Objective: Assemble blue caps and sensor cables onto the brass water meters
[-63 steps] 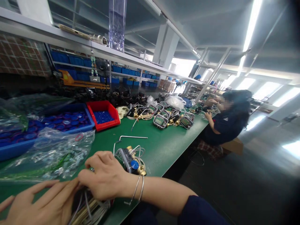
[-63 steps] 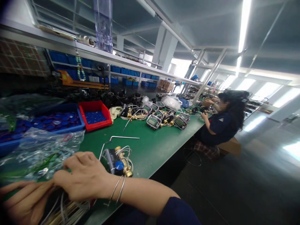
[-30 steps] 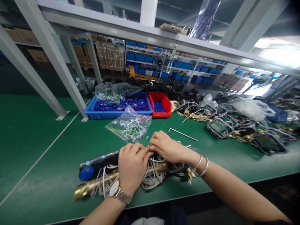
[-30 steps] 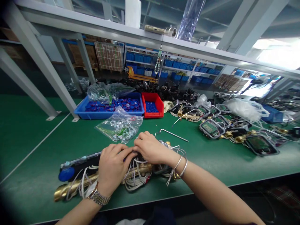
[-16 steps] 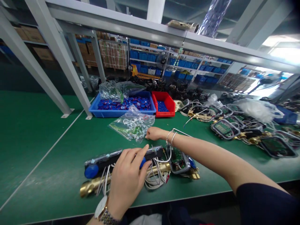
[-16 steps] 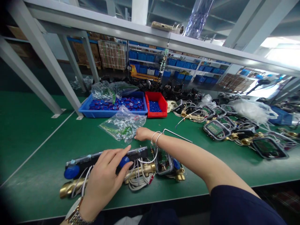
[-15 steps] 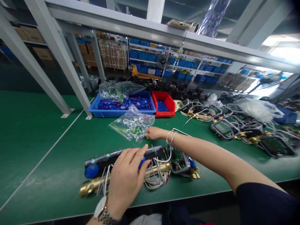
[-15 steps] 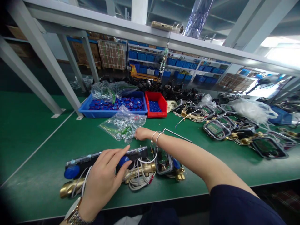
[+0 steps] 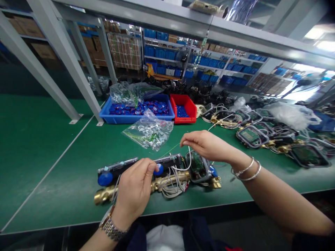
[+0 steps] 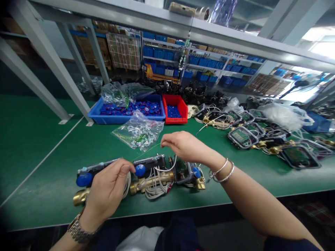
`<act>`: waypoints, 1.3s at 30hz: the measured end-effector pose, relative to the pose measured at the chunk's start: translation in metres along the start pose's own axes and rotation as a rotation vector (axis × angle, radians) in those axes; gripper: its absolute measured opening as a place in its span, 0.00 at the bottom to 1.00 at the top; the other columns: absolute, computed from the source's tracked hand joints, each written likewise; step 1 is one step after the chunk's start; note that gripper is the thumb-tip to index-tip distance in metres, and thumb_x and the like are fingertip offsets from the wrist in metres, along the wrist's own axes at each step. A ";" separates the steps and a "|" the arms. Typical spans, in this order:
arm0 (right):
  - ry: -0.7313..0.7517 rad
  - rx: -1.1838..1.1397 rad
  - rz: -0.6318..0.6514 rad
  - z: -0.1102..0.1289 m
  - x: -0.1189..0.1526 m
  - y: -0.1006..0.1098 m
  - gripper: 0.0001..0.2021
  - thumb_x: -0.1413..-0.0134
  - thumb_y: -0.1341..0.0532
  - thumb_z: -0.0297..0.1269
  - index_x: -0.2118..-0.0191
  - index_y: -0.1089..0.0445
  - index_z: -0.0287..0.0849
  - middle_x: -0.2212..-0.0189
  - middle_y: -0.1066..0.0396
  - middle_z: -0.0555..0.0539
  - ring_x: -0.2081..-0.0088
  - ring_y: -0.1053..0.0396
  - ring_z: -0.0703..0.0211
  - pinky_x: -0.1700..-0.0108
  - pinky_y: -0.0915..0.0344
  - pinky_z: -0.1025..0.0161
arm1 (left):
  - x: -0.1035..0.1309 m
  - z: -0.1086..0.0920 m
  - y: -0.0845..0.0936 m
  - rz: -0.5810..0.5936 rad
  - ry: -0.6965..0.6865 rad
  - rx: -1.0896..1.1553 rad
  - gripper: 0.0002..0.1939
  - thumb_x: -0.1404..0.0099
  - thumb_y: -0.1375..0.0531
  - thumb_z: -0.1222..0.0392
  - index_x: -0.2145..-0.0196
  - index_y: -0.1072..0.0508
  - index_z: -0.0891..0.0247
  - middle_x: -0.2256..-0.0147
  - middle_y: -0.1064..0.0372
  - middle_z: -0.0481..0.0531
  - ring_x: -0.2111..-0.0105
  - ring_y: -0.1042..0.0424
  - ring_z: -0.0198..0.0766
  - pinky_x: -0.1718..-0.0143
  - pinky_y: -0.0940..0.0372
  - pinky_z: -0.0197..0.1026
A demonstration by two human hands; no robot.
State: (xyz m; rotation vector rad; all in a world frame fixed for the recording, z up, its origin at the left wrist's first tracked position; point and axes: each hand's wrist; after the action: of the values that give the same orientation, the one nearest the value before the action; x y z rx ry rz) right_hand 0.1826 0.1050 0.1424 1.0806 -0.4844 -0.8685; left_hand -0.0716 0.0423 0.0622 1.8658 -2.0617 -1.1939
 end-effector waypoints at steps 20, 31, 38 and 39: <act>-0.046 -0.703 0.201 0.020 -0.027 -0.013 0.12 0.40 0.36 0.35 0.51 0.30 0.40 0.74 0.31 0.55 0.73 0.33 0.66 0.69 0.36 0.67 | -0.015 -0.015 -0.015 -0.003 -0.001 -0.205 0.17 0.23 0.52 0.56 0.68 0.31 0.60 0.71 0.33 0.48 0.68 0.32 0.37 0.65 0.42 0.40; -0.103 -0.496 -0.003 -0.023 -0.055 -0.008 0.06 0.44 0.34 0.36 0.65 0.20 0.41 0.68 0.21 0.48 0.64 0.27 0.61 0.61 0.33 0.62 | -0.003 0.004 -0.008 -0.033 -0.044 -0.420 0.13 0.27 0.45 0.54 0.69 0.28 0.60 0.70 0.30 0.51 0.65 0.33 0.44 0.60 0.42 0.48; -0.012 -0.319 0.071 -0.037 -0.080 -0.052 0.05 0.42 0.35 0.30 0.66 0.20 0.40 0.68 0.22 0.49 0.65 0.28 0.62 0.59 0.36 0.63 | 0.013 0.014 -0.019 -0.002 -0.051 -0.479 0.22 0.35 0.35 0.51 0.45 0.29 0.58 0.49 0.26 0.54 0.49 0.32 0.50 0.40 0.46 0.58; -0.001 -0.271 0.059 -0.037 -0.082 -0.055 0.05 0.42 0.36 0.30 0.65 0.20 0.40 0.68 0.23 0.49 0.65 0.29 0.62 0.60 0.37 0.63 | 0.014 0.015 -0.022 0.007 -0.046 -0.484 0.24 0.35 0.35 0.51 0.44 0.30 0.58 0.48 0.27 0.54 0.48 0.32 0.50 0.39 0.47 0.58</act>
State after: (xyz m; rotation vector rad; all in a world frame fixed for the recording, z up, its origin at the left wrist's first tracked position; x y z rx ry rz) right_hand 0.1407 0.1806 0.0823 0.8145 -0.3848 -0.8555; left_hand -0.0662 0.0390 0.0331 1.6093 -1.6005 -1.5716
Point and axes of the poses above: each hand's wrist, its own x-axis away from the middle knuckle, its own y-axis out of the back of the hand, z = x × y
